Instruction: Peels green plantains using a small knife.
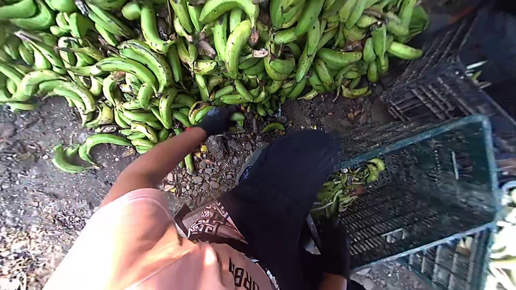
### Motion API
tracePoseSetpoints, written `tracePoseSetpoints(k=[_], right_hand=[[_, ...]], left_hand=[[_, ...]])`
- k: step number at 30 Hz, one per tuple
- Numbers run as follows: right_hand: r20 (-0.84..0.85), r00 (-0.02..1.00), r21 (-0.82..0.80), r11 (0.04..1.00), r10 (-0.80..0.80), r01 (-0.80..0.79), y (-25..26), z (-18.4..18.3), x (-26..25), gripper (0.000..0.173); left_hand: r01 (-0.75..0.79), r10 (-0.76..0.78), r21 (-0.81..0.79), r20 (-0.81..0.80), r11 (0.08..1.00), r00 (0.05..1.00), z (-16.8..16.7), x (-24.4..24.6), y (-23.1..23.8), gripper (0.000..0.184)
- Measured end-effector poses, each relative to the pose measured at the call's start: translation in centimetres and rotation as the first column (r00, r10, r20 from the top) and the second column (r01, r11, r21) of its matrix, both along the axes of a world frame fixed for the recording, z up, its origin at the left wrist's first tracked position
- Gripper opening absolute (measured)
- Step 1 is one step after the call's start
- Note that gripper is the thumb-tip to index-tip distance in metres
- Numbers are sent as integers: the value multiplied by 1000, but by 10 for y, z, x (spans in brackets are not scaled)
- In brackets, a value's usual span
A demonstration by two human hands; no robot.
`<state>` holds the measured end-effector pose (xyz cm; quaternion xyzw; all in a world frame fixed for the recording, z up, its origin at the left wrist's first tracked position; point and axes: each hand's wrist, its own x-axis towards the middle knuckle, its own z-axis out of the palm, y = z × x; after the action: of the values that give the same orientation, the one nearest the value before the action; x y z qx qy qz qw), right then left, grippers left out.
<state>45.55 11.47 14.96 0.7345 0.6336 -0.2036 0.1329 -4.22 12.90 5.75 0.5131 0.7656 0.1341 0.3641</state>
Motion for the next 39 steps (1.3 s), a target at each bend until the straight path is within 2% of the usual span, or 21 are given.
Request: tracePoseSetpoints(k=[1, 2, 4, 5, 7, 8, 10, 12, 13, 15, 18, 22, 25, 29, 34, 39], right_hand=[[28, 997, -26, 997, 77, -76, 1, 6, 4, 46], [19, 996, -40, 995, 89, -88, 3, 13, 6, 48], [-187, 981, 42, 997, -54, 63, 8, 27, 6, 43], [-335, 931, 71, 981, -147, 180, 11, 34, 3, 37], [-666, 687, 11, 917, -290, 398, 15, 45, -1, 35], [-790, 546, -23, 903, -279, 428, 15, 50, -3, 38], [-936, 321, -18, 933, -142, 360, 16, 59, -8, 48], [-992, 122, 3, 953, -35, 302, 15, 67, -21, 63], [-998, 63, 7, 961, -11, 277, 16, 75, -29, 68], [-1000, -18, -13, 966, -9, 259, 18, 91, -41, 61], [-987, -136, -126, 924, -82, 361, 24, 103, -47, 43], [-982, -63, -183, 807, -179, 562, 29, 83, -26, 48], [-961, -86, -261, 764, -262, 590, 22, 66, -12, 48], [-938, -119, -329, 723, -326, 608, 10, 41, -12, 53], [-910, -169, -400, 693, -378, 600, 12, 37, -13, 51], [-909, -156, -396, 685, -387, 611, 15, 30, -13, 55]], left_hand=[[-7, 4, 82, 42, 997, 999, 19, -4, 3, 60], [-13, 4, 148, 66, 989, 998, 40, -5, 8, 61], [-1, -32, 292, 109, 956, 994, 82, 5, 22, 57], [7, -63, 372, 140, 928, 988, 103, 14, 30, 55], [34, -150, 523, 179, 852, 972, 145, 39, 50, 48], [42, -194, 587, 198, 808, 961, 164, 54, 62, 48], [61, -291, 707, 209, 705, 934, 196, 90, 89, 49], [53, -369, 795, 221, 605, 903, 224, 134, 116, 50], [24, -412, 828, 253, 560, 875, 232, 160, 130, 50], [-33, -486, 861, 318, 507, 814, 242, 215, 150, 53], [-87, -501, 825, 419, 558, 757, 233, 297, 160, 58], [-68, -438, 724, 486, 686, 756, 198, 366, 157, 62], [11, -443, 678, 468, 735, 764, 172, 390, 149, 58], [110, -468, 632, 433, 767, 770, 150, 397, 136, 53], [170, -480, 606, 397, 777, 782, 140, 395, 137, 52], [199, -480, 575, 391, 794, 786, 141, 397, 139, 53]])
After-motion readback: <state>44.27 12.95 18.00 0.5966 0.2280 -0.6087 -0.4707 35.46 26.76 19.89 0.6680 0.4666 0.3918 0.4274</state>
